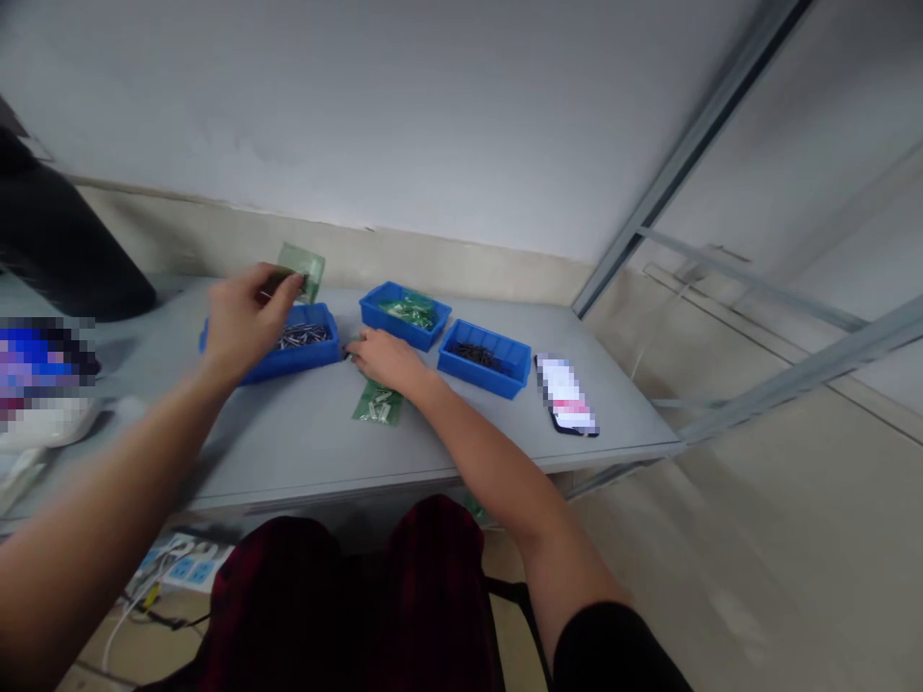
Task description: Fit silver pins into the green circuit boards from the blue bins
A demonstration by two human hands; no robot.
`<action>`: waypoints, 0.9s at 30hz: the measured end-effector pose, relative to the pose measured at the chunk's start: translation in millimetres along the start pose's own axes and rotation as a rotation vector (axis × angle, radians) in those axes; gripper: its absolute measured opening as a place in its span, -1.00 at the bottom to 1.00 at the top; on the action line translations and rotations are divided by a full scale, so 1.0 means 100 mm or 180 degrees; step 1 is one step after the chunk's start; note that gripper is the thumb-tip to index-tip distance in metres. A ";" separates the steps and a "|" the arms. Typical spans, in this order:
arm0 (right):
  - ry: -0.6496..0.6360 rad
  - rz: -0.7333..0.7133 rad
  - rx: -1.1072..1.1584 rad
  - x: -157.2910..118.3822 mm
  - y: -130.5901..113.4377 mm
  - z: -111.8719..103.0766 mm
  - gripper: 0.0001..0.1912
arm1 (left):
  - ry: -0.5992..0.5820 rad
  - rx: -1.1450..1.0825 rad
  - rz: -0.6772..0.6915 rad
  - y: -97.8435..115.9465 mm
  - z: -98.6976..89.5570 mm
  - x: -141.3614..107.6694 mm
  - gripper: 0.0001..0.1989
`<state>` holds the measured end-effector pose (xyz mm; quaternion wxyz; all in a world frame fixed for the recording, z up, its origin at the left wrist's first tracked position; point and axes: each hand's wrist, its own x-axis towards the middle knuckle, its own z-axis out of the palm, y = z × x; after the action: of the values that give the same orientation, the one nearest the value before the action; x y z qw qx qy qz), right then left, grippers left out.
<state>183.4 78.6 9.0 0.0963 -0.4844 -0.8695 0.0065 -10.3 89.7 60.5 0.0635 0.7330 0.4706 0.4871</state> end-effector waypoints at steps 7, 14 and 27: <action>0.0031 -0.0015 -0.0486 0.00 -0.14 -0.03 -0.68 | -0.0178 -0.0033 0.0148 -0.05 0.08 -0.02 -0.68; -0.0121 -0.0365 -0.0570 -0.05 -0.01 -0.04 -0.70 | -0.1269 -0.0605 0.0170 0.05 0.05 -0.04 -0.73; -0.0107 -0.0346 -0.0683 -0.09 0.12 -0.07 -0.75 | -0.3637 -0.0331 -0.0032 0.04 0.13 -0.15 -0.81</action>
<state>199.2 76.3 13.4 0.0296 -0.4439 -0.8917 -0.0837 1.4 81.2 46.1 0.3461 0.8735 0.3405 0.0358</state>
